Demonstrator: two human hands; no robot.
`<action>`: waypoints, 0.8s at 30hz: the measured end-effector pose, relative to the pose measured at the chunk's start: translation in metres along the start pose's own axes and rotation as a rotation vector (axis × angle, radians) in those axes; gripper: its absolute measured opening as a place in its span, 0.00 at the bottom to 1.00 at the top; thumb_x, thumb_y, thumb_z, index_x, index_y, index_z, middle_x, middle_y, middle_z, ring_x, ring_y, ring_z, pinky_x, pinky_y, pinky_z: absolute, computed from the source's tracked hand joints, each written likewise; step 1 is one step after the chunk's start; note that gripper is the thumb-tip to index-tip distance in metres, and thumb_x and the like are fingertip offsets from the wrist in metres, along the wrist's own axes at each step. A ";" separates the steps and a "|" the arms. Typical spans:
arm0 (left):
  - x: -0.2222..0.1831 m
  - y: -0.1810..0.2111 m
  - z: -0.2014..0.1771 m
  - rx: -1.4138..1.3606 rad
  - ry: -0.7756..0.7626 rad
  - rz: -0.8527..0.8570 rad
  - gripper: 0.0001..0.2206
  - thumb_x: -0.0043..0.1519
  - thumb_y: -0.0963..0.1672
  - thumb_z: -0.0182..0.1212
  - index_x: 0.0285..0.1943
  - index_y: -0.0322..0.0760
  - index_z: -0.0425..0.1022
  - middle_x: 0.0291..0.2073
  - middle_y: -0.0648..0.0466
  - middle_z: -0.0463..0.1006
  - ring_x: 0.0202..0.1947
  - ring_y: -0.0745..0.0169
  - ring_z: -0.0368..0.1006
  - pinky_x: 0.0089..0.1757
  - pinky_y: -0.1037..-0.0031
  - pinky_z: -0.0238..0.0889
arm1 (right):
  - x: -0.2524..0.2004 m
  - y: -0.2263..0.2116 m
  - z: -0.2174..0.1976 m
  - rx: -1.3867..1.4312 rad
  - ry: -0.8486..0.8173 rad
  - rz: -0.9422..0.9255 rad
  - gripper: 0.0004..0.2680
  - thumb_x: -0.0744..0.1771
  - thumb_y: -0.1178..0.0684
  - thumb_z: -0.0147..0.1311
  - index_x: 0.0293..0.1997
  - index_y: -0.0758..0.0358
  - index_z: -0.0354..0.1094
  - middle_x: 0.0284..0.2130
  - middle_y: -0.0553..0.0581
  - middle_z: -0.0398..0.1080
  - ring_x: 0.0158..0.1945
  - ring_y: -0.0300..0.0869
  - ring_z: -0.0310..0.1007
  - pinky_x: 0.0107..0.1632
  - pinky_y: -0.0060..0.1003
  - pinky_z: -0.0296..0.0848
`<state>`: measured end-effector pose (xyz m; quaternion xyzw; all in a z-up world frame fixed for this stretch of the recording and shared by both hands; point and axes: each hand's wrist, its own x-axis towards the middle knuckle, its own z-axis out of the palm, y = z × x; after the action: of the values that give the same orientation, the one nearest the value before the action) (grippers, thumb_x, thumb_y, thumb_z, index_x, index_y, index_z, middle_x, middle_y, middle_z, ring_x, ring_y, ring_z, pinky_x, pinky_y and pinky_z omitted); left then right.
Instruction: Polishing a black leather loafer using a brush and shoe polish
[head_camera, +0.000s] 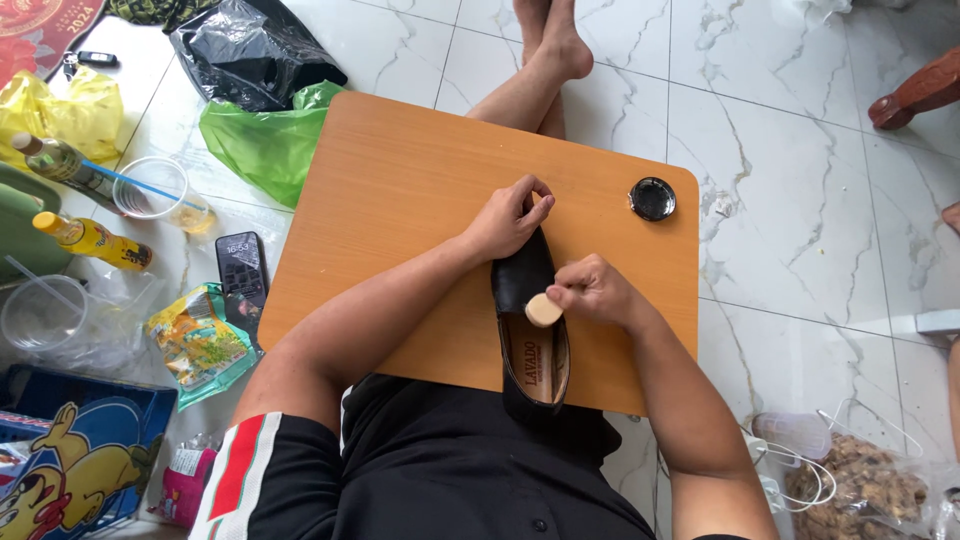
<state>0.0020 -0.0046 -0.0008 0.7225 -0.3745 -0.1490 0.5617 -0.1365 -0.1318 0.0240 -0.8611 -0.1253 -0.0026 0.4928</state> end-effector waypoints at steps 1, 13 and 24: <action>0.001 0.000 0.000 0.001 -0.002 0.001 0.09 0.55 0.49 0.48 0.35 0.42 0.66 0.15 0.50 0.68 0.21 0.52 0.67 0.26 0.68 0.58 | 0.002 -0.005 -0.003 0.000 0.002 0.000 0.12 0.59 0.49 0.50 0.10 0.55 0.59 0.06 0.49 0.54 0.15 0.30 0.52 0.18 0.27 0.55; 0.000 -0.001 0.000 0.016 0.000 0.014 0.09 0.55 0.49 0.49 0.35 0.42 0.66 0.15 0.49 0.68 0.22 0.50 0.67 0.26 0.67 0.58 | 0.003 -0.006 -0.004 -0.034 -0.008 -0.026 0.12 0.60 0.49 0.48 0.09 0.55 0.56 0.05 0.48 0.52 0.14 0.32 0.52 0.18 0.28 0.55; 0.000 0.001 0.000 -0.002 0.009 0.015 0.08 0.54 0.48 0.49 0.35 0.42 0.66 0.14 0.49 0.68 0.21 0.52 0.67 0.25 0.69 0.58 | 0.000 0.006 -0.002 -0.049 0.015 0.012 0.12 0.59 0.50 0.49 0.10 0.55 0.57 0.06 0.50 0.50 0.16 0.30 0.50 0.18 0.28 0.53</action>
<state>0.0019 -0.0050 -0.0001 0.7197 -0.3773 -0.1417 0.5653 -0.1354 -0.1367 0.0201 -0.8736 -0.1160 -0.0092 0.4725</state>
